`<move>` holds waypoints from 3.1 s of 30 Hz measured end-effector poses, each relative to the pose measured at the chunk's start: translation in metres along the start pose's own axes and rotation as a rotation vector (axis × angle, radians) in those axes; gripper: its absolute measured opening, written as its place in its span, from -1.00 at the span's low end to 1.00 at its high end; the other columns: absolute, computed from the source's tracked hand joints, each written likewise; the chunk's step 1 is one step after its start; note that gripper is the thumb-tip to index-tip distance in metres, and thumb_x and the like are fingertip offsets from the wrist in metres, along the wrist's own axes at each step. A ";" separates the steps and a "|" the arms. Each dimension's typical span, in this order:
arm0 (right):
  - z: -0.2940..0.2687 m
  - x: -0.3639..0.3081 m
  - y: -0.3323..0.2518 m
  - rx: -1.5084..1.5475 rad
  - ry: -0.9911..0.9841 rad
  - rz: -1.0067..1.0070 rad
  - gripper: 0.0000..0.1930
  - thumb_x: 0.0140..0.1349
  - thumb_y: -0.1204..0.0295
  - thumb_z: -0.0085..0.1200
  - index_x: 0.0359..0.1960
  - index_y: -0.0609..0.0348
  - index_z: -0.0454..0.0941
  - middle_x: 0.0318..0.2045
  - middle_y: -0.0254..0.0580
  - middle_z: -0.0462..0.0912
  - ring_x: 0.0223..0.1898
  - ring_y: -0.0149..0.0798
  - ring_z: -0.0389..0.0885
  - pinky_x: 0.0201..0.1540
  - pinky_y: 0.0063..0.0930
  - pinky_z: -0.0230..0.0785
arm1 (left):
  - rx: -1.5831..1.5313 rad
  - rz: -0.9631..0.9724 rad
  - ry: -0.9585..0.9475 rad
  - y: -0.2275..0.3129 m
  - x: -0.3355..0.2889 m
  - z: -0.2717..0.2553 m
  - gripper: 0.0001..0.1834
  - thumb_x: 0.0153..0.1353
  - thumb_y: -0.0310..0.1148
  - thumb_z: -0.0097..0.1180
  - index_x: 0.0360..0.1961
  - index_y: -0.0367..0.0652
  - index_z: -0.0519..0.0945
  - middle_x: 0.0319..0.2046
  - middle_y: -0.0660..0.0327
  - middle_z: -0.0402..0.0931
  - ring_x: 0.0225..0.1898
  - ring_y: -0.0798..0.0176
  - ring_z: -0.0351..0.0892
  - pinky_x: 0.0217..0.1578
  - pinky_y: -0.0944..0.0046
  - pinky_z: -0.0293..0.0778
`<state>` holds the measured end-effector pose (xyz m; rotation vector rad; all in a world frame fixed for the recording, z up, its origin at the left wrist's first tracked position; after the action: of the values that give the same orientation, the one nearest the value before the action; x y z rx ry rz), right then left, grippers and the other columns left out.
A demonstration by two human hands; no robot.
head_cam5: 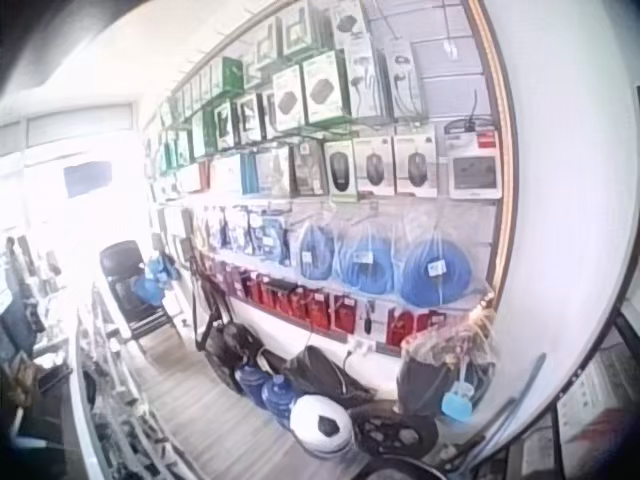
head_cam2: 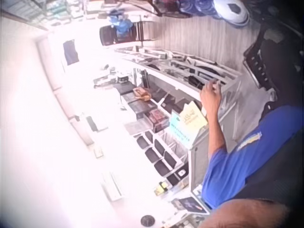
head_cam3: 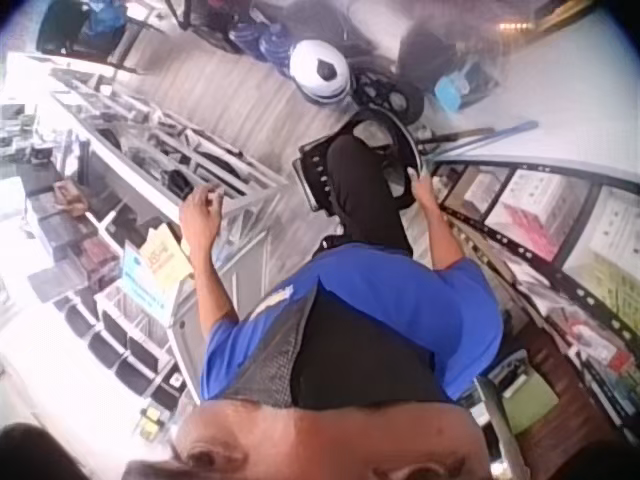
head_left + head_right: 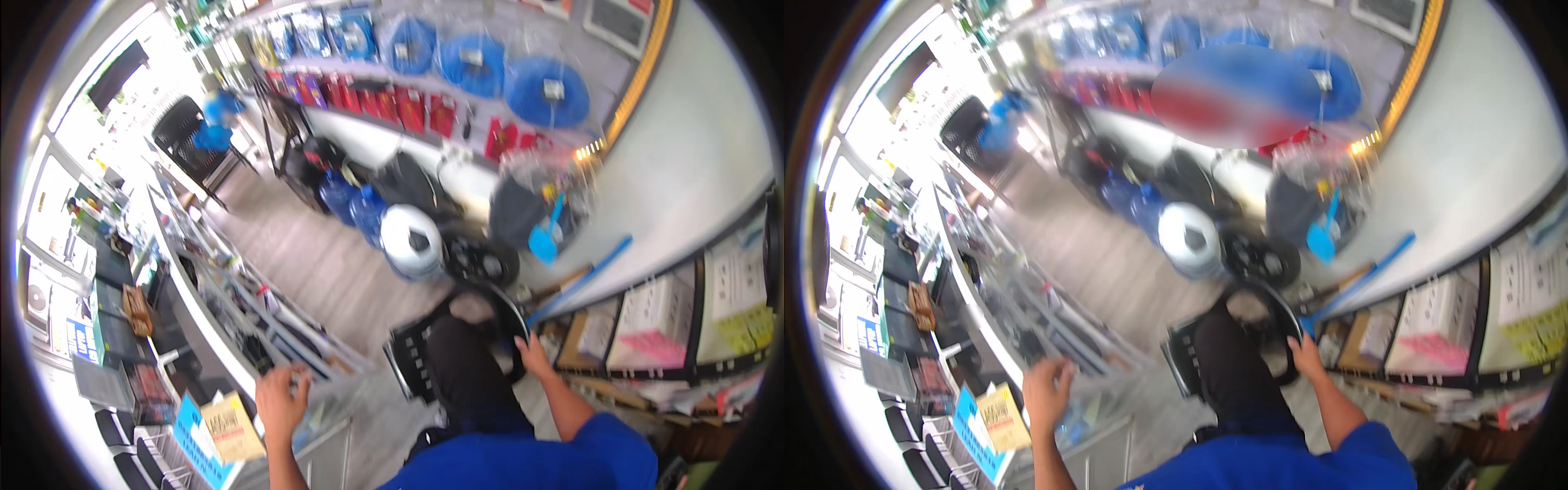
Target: The person picks up multiple boxed electronic accessories from a counter and places them onto wall-mounted display shelves. They handle several white and green boxes, arranging them in rows on the upper shelves.
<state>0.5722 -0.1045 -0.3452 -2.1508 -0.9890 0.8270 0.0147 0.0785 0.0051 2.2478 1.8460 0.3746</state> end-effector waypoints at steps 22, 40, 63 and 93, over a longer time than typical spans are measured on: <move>-0.158 0.069 -0.615 0.062 -0.532 -0.376 -0.52 0.50 0.06 0.09 0.19 0.20 0.65 -0.03 -0.02 0.80 0.01 -0.22 0.76 0.14 -0.35 0.53 | 0.144 -0.341 -0.406 -0.090 0.048 0.099 -0.49 0.30 0.14 0.13 -0.12 -0.10 0.73 -0.28 -0.03 0.72 -0.17 -0.15 0.70 -0.01 -0.11 0.49; -0.530 0.198 -0.828 0.132 1.066 -0.480 0.20 -0.15 -0.01 0.66 0.45 0.35 0.23 0.29 0.26 0.45 0.31 0.20 0.45 0.37 -0.02 0.33 | -1.207 0.428 -0.302 0.330 0.353 -0.248 -0.70 0.54 -0.25 0.12 0.05 -0.28 0.66 -0.09 0.21 0.69 -0.05 0.38 0.58 0.05 0.34 0.44; -0.524 0.089 -0.849 0.685 0.304 -0.813 -0.12 0.09 0.20 0.50 0.40 0.25 0.31 0.13 -0.06 0.61 0.18 -0.19 0.58 0.28 -0.29 0.41 | -1.164 0.385 -0.368 0.337 0.302 -0.246 -0.70 0.52 -0.28 0.13 0.08 -0.27 0.67 -0.11 0.19 0.73 -0.02 0.33 0.64 0.08 0.30 0.47; -0.352 0.040 -0.804 0.641 -0.074 -0.764 -0.32 0.29 0.08 0.38 0.31 0.25 0.46 0.02 -0.23 0.62 0.06 -0.32 0.57 0.20 -0.37 0.41 | -1.588 0.336 -0.854 0.425 0.321 -0.258 0.10 -0.10 -0.31 0.62 0.48 -0.23 0.27 0.30 0.11 0.48 0.30 0.20 0.48 0.36 0.12 0.36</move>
<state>0.5208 0.2542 0.4555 -1.0809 -1.2438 0.6995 0.3843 0.3103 0.4042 1.1362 0.3087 0.5170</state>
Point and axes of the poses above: each hand's wrist, its own x-axis towards the middle knuckle, its own z-axis out of the palm, y = z × x, the point moved 8 cm from there along x, towards the middle knuckle
